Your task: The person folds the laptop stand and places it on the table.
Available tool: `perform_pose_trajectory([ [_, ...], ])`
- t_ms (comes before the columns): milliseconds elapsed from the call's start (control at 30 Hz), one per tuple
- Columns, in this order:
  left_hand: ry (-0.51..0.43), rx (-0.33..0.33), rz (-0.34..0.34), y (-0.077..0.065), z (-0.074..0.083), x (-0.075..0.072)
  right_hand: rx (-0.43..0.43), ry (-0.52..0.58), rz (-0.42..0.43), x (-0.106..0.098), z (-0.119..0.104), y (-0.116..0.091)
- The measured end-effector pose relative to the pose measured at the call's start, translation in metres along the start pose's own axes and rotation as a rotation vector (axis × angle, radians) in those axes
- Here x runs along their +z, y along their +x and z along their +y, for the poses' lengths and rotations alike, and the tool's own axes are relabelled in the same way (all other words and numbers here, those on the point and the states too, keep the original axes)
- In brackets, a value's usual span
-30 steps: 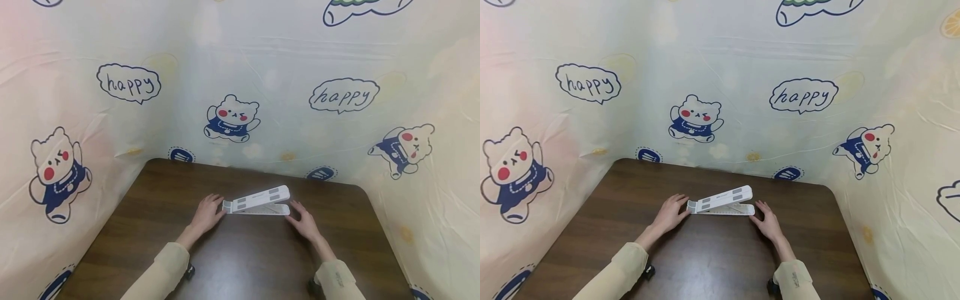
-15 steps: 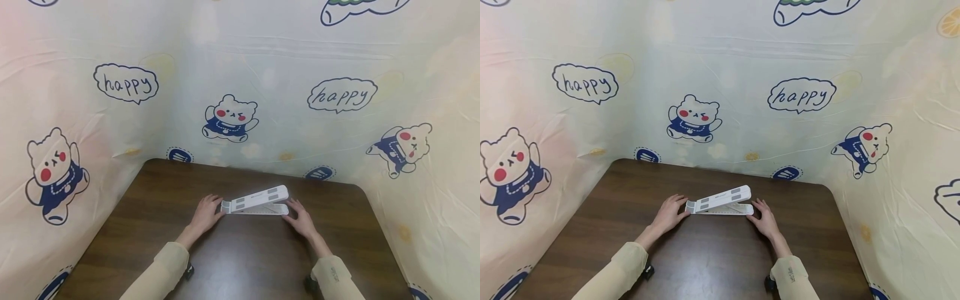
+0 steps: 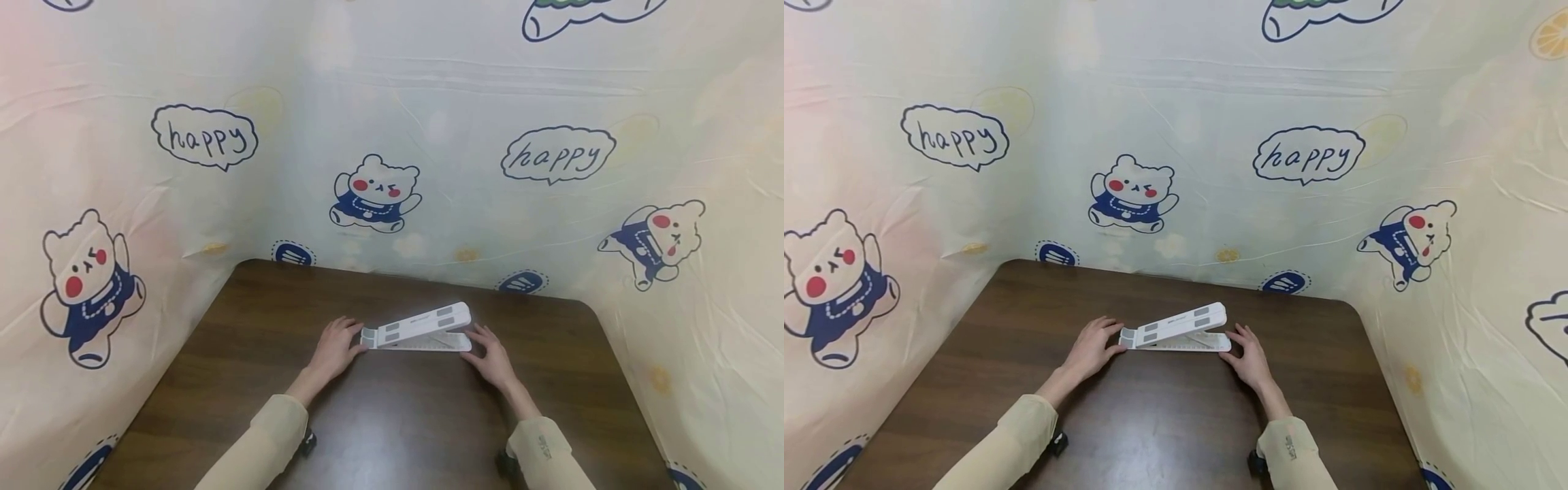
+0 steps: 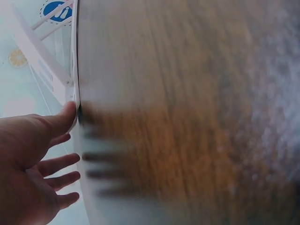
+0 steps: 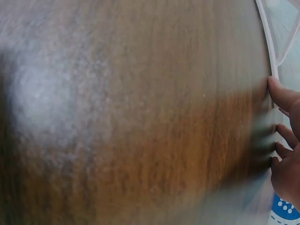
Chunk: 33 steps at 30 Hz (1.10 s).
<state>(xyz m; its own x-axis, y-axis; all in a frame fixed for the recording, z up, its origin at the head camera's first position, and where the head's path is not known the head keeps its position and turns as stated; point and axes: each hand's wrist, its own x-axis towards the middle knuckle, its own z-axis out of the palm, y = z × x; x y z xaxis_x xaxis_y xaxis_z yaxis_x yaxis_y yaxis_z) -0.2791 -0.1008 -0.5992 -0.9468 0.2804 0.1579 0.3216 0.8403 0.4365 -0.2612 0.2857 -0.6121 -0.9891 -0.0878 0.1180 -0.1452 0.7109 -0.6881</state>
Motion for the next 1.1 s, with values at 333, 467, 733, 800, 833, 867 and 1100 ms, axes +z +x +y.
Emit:
perform_pose_trajectory([
  [333, 0.001, 0.0, -0.04, 0.003, 0.002, -0.002, 0.067, 0.001, 0.016, 0.0, 0.0, -0.005],
  [467, 0.018, -0.004, -0.047, 0.004, 0.001, -0.002, 0.068, 0.025, 0.03, 0.002, 0.001, -0.009],
  [733, 0.057, 0.013, -0.043, 0.007, -0.002, 0.0, 0.047, 0.052, 0.052, 0.007, 0.007, -0.015],
  [800, 0.055, 0.012, -0.047, 0.008, -0.001, 0.0, 0.049, 0.06, 0.05, 0.008, 0.007, -0.016],
  [833, 0.058, 0.015, -0.045, 0.008, -0.001, 0.0, 0.048, 0.063, 0.049, 0.008, 0.007, -0.017],
  [867, 0.06, 0.016, -0.044, 0.008, -0.001, 0.0, 0.04, 0.061, 0.052, 0.008, 0.008, -0.018],
  [1100, 0.063, 0.005, -0.052, 0.011, 0.002, 0.0, -0.061, 0.099, 0.14, 0.012, 0.015, -0.021],
])
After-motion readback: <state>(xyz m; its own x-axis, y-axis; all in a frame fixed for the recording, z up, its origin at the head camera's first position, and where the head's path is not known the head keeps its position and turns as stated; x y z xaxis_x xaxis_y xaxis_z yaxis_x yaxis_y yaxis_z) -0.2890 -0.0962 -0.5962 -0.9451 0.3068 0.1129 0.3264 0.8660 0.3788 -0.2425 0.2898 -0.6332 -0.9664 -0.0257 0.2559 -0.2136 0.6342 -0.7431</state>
